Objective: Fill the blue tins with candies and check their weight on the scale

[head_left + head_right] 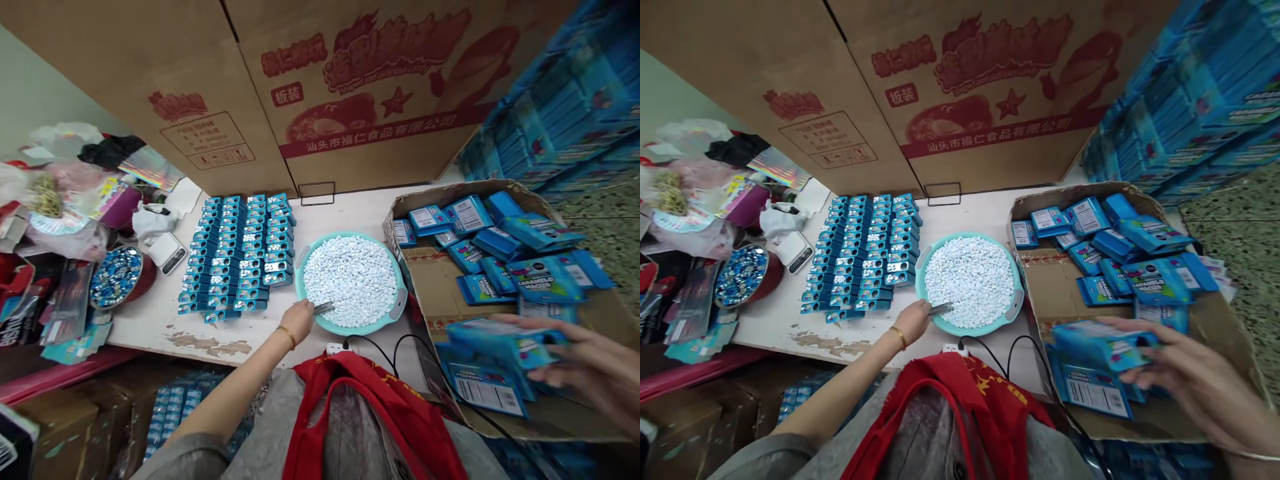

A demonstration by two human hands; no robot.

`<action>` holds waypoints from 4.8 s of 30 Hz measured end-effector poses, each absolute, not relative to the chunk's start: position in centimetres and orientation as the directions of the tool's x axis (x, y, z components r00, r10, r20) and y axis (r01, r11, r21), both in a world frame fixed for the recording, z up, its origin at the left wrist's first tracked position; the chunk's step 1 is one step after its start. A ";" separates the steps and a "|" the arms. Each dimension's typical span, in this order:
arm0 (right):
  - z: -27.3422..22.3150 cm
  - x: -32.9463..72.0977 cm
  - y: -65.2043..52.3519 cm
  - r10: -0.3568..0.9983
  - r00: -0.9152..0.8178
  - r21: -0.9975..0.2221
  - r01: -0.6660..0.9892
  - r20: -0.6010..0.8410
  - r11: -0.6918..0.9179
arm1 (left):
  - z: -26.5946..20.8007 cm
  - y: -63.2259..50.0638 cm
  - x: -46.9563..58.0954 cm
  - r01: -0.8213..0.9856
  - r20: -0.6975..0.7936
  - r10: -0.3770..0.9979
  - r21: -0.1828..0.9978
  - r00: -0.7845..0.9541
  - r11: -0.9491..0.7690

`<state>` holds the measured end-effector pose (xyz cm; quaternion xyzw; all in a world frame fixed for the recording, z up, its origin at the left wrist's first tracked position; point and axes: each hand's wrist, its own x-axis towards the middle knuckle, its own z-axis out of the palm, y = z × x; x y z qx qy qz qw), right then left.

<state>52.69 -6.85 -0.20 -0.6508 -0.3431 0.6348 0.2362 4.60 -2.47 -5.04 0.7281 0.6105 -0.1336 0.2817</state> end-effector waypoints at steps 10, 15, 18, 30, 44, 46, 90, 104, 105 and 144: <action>2.9 40.2 -7.2 0.515 -0.623 -0.529 -0.186 -0.589 -0.828 | -9.8 0.5 10.0 0.950 -0.474 0.863 0.313 0.176 -0.022; 0.9 41.3 -7.9 0.502 -0.608 -0.544 -0.133 -0.615 -0.828 | -10.8 1.5 11.3 0.913 -0.400 0.897 0.407 0.187 -0.009; -0.2 40.6 -7.3 0.567 -0.488 -0.636 -0.031 -0.664 -0.771 | -11.5 2.1 12.5 0.894 -0.366 0.912 0.448 0.184 -0.001; -2.0 35.1 -4.6 0.833 -0.104 -0.826 -0.112 -0.543 -0.552 | -6.9 3.8 8.0 0.768 -0.241 0.897 0.622 0.370 -0.150; -4.0 31.4 0.7 0.987 -0.157 -0.799 0.588 0.044 0.129 | 6.4 6.9 7.4 0.642 -0.218 0.625 0.469 0.750 -0.607; -4.3 30.8 0.8 0.978 -0.194 -0.767 0.615 0.077 0.182 | 7.4 7.1 8.5 0.684 -0.315 0.607 0.354 0.730 -0.638; -5.8 31.7 -0.6 0.985 -0.051 -0.724 0.672 0.167 0.158 | 4.4 7.8 7.3 0.673 -0.271 0.632 0.473 0.726 -0.569; -6.4 30.5 -0.5 0.976 -0.105 -0.689 0.694 0.192 0.211 | 11.0 6.3 12.3 0.735 -0.438 0.654 0.023 0.617 -0.678; -6.4 30.8 -0.5 0.979 -0.083 -0.702 0.686 0.186 0.191 | 9.8 6.7 11.0 0.765 -0.419 0.688 0.025 0.592 -0.644; -5.6 29.6 -0.1 0.971 -0.134 -0.663 0.711 0.196 0.232 | 8.9 6.8 11.7 0.764 -0.490 0.616 0.184 0.616 -0.618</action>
